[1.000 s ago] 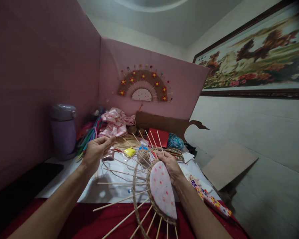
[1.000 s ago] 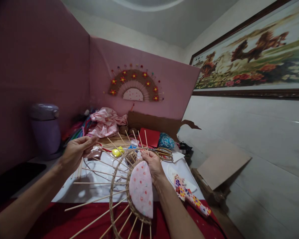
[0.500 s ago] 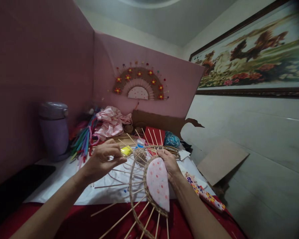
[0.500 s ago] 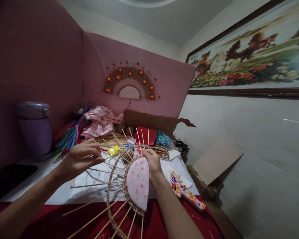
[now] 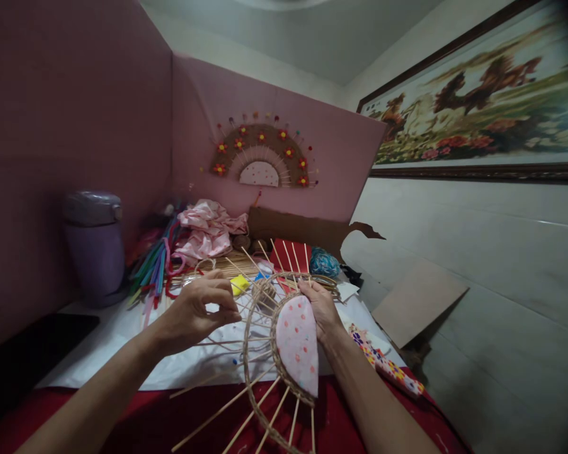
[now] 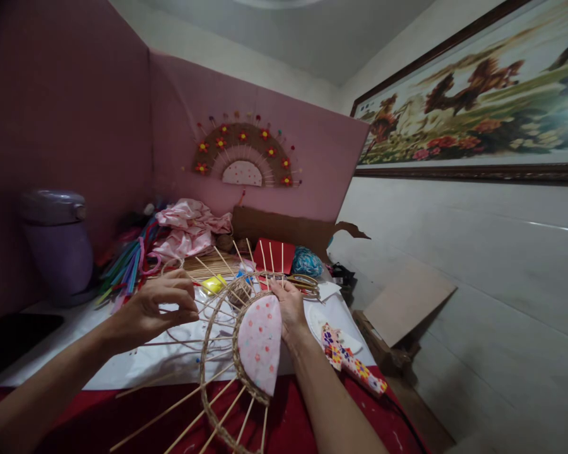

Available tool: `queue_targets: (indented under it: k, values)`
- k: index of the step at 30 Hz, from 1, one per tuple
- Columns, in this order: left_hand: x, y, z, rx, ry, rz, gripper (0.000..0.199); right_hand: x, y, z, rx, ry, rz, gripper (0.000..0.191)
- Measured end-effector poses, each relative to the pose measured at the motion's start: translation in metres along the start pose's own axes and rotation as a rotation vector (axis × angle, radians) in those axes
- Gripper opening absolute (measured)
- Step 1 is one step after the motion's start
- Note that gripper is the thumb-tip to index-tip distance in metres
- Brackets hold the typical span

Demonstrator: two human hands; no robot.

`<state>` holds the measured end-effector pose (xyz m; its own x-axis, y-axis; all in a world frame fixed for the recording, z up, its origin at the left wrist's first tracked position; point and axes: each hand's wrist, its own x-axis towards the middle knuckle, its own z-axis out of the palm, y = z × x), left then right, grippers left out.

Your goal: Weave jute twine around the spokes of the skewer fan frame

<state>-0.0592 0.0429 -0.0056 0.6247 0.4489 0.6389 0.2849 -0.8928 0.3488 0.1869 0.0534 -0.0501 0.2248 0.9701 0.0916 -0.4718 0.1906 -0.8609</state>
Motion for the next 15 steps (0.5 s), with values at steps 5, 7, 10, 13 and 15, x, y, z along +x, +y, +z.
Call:
queue_targets:
  k: [5, 7, 10, 13, 15]
  values:
    - [-0.0004, 0.0046, -0.0005, 0.052, 0.018, -0.024, 0.015, 0.0005, 0.0005, -0.0018, 0.0, 0.015, -0.001, 0.03]
    - [-0.0005, 0.0055, -0.0012, 0.075, 0.031, -0.02, 0.015, 0.0004, 0.0002, -0.0022, -0.004, 0.022, -0.003, 0.03]
    - [0.0001, 0.0066, -0.0029, 0.148, 0.067, -0.018, 0.016, -0.0001, -0.0006, -0.0022, -0.009, 0.03, -0.006, 0.03]
    - [0.0012, 0.0079, -0.0058, 0.218, 0.113, -0.009, 0.014, -0.0003, -0.0016, -0.0017, -0.009, 0.03, -0.005, 0.03]
    - [0.0017, 0.0087, -0.0082, 0.248, 0.136, -0.008, 0.013, -0.0004, -0.0021, -0.0013, -0.006, 0.026, -0.005, 0.03]
